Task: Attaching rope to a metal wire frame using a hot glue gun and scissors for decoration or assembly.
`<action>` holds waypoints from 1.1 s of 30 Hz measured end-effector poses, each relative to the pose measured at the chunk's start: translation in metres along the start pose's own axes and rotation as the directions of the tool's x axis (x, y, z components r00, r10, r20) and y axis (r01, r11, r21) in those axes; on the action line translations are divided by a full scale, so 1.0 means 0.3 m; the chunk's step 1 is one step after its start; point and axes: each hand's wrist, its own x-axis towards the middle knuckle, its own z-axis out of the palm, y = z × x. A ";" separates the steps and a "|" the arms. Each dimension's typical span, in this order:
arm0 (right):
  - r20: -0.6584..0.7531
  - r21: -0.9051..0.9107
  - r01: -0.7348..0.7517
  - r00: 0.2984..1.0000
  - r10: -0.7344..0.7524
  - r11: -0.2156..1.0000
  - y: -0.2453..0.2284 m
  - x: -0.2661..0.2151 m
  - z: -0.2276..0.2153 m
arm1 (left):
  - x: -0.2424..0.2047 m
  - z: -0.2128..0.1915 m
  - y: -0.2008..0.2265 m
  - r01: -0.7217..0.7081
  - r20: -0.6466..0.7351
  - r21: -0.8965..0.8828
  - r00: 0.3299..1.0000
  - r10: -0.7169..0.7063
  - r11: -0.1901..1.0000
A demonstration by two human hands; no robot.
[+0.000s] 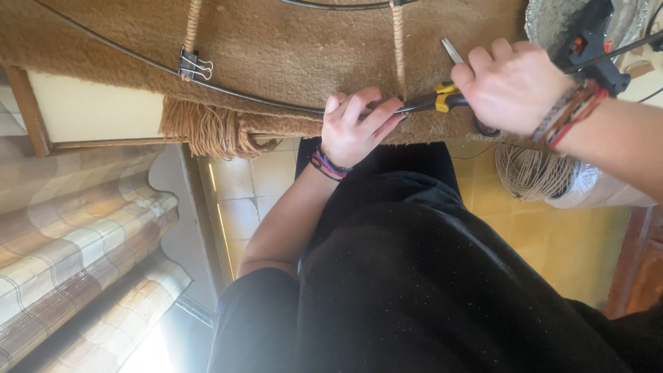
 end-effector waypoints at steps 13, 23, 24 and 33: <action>0.133 0.095 -0.057 0.990 0.044 0.994 -0.001 -0.011 0.008 | -0.017 0.011 -0.009 0.011 0.026 -0.042 1.000 -0.010 0.999; 0.122 0.132 0.003 0.992 -0.020 0.991 0.028 0.008 0.001 | -0.021 0.030 -0.003 0.086 0.016 -0.001 0.996 -0.086 0.996; 0.122 0.133 0.004 0.992 -0.020 0.991 0.026 0.005 0.011 | -0.019 0.027 -0.001 0.086 0.017 -0.001 0.996 -0.086 0.996; 0.168 0.099 0.057 0.983 -0.073 0.993 0.097 0.034 -0.033 | -0.006 0.015 0.005 0.112 0.044 -0.012 0.993 -0.111 0.994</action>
